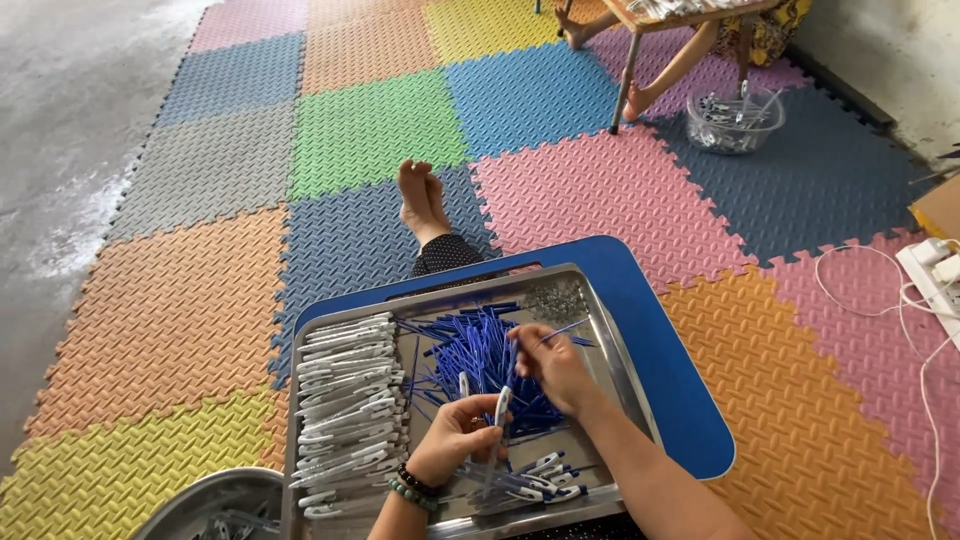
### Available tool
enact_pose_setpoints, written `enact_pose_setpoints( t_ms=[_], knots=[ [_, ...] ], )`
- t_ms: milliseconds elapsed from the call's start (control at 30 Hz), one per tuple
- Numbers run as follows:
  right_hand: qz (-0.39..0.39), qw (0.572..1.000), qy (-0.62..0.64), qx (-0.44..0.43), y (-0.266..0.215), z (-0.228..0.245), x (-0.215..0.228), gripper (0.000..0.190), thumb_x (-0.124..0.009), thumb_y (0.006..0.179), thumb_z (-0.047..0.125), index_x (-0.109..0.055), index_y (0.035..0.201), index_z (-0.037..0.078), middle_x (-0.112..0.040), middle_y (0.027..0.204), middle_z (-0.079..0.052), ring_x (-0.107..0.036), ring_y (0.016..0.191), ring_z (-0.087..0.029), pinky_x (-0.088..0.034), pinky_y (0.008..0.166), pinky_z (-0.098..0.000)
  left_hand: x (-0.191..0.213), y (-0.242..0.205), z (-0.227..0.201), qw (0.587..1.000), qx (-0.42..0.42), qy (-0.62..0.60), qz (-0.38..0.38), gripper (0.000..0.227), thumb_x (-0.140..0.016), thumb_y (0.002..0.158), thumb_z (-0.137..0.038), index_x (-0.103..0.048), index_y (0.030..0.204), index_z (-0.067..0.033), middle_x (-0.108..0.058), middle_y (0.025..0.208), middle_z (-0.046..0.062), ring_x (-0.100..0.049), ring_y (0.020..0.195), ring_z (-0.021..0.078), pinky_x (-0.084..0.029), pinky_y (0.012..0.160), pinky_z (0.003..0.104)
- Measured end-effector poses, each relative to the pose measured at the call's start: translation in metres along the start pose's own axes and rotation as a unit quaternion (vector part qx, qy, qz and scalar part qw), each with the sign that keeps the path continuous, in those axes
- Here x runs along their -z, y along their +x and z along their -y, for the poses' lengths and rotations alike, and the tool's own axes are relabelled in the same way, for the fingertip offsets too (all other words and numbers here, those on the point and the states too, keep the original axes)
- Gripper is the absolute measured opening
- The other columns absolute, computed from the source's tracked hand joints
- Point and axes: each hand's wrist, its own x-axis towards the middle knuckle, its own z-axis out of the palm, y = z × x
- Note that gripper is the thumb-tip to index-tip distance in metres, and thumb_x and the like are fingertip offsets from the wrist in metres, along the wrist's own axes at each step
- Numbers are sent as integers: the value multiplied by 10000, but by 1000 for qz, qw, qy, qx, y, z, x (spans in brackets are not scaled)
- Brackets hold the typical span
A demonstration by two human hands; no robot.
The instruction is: Assembling pens by manually inserting ink tubes and small metal tips into plastic barrels on a tray.
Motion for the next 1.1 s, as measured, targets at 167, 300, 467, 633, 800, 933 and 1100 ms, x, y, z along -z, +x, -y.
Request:
enact_pose_setpoints(
  t_ms=[167,300,467,633,800,933,1100],
  knots=[
    [-139,957,230,111,18,-8,29,231,-662,1158,232,-767,1183,28,-670,852,-83,-584,695,-158,-532,633,-294,3,0,-3,998,11,-26,60,696,-868,853,53,-668,1519,62,-816,1167,195,-819,724,259,-657,584,265],
    [-171,946,244,126,16,-6,32,226,-697,1139,279,-767,1160,65,-672,836,-48,-614,716,-126,-541,639,-286,6,3,-2,997,-10,-8,72,868,-837,871,47,-528,1680,-24,-781,1168,186,-827,760,235,-657,570,222],
    [-83,995,-41,-39,1,-2,2,194,-809,1054,182,-727,969,28,-625,721,-65,-528,552,-117,-424,464,-243,14,5,0,994,-70,-72,-32,904,-792,890,60,-478,1723,-93,-773,1205,225,-797,745,261,-662,583,306],
    [-19,994,-105,-27,-7,-1,-24,392,-754,1053,284,-791,1272,-39,-682,822,-69,-538,576,-101,-426,484,-230,12,2,-2,992,-68,-99,-38,888,-799,899,50,-483,1719,-74,-748,1201,184,-791,758,249,-678,629,308],
    [39,992,-93,-70,-14,7,-29,370,-733,1078,265,-807,1286,-32,-640,748,-43,-547,619,-107,-447,546,-225,3,1,-9,998,-23,-54,-13,853,-838,905,-31,-521,1696,-68,-741,1235,188,-801,779,255,-690,627,309],
    [24,997,9,-68,-9,-2,-21,225,-726,1094,166,-774,1160,-43,-715,916,-115,-623,713,-146,-532,615,-258,6,1,0,996,-19,-77,38,770,-812,961,-28,-505,1658,-138,-744,1144,169,-779,721,231,-690,611,324],
    [-24,996,55,-64,-6,-1,-10,266,-681,1125,272,-709,1112,7,-713,952,-121,-650,768,-185,-571,693,-318,20,7,13,989,-3,-128,67,519,-753,1032,-14,-642,1538,-55,-794,1090,158,-783,650,215,-684,553,293]
  ],
)
